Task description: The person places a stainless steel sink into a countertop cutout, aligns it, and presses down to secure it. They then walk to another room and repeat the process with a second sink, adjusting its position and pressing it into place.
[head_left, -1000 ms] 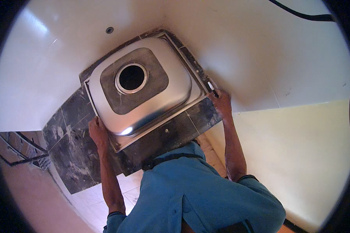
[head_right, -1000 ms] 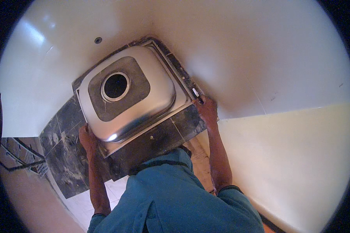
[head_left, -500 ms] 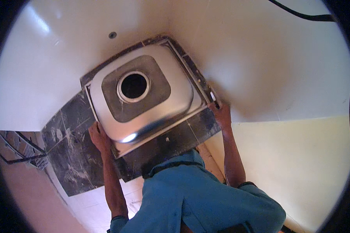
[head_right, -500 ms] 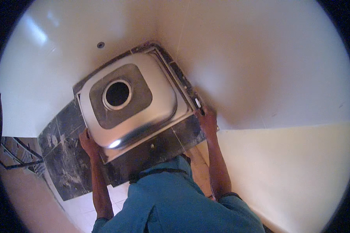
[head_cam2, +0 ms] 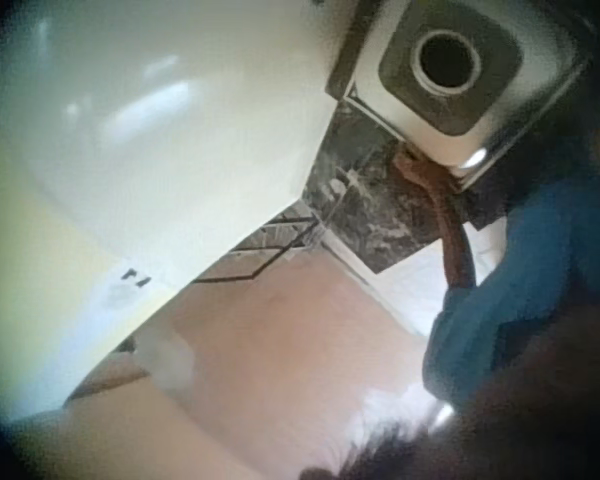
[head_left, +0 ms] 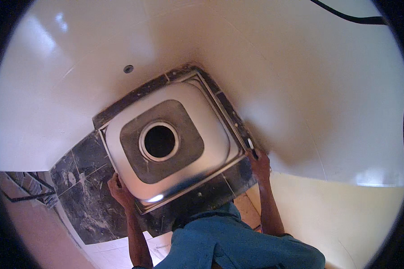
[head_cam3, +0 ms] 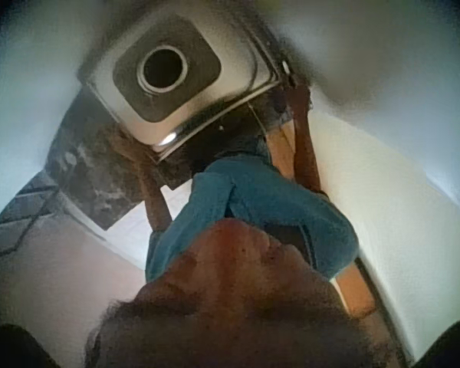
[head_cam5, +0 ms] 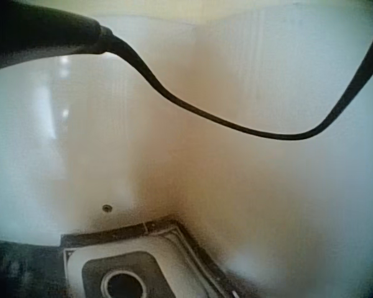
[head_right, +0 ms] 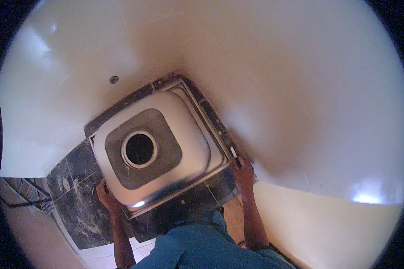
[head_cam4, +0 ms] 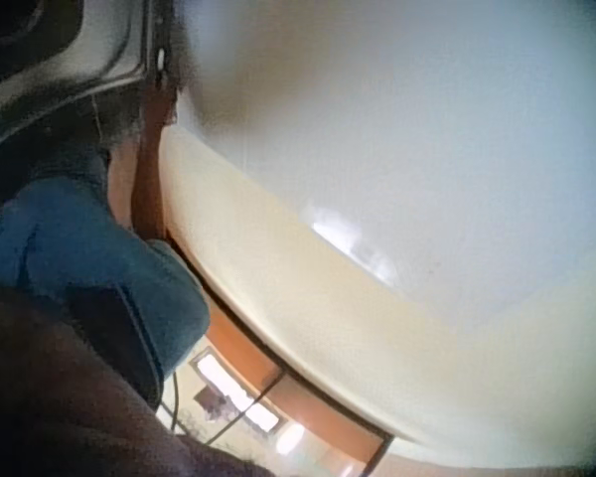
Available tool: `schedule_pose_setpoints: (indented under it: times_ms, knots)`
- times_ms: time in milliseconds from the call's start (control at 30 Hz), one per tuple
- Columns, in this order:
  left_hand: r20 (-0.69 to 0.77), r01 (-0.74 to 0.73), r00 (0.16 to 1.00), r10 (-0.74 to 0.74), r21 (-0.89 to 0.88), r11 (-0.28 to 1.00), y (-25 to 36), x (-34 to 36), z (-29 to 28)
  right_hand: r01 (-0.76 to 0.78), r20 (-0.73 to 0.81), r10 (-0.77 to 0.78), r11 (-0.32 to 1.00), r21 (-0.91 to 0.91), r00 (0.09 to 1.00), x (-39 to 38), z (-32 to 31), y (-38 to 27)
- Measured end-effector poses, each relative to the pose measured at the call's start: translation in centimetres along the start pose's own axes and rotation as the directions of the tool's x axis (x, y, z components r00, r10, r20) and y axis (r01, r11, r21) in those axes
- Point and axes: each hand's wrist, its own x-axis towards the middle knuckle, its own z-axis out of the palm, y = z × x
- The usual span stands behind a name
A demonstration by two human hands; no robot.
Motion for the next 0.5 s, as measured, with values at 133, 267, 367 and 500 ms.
schedule_pose_setpoints:
  times_ms: [133,267,367,500]
  knots:
    - [0.020,0.014,1.000,-0.014,-0.008,1.000,0.9,0.4,-0.2,-0.019,0.007,0.019,0.997,-0.079,1.000,-0.3,-0.4,-1.7]
    - [0.013,-0.055,0.998,0.055,-0.023,0.998,1.7,1.1,-0.5,-0.106,0.053,0.108,0.994,-0.039,0.993,-0.1,-1.0,-1.7]
    - [-0.019,-0.010,1.000,0.010,-0.012,1.000,1.2,1.0,0.0,-0.154,0.077,0.156,0.988,-0.034,0.985,0.6,-1.4,-3.5]
    - [0.026,0.104,0.994,-0.104,-0.028,0.994,1.4,0.7,-0.4,-0.148,0.038,0.145,0.986,0.077,0.989,0.1,0.2,0.2]
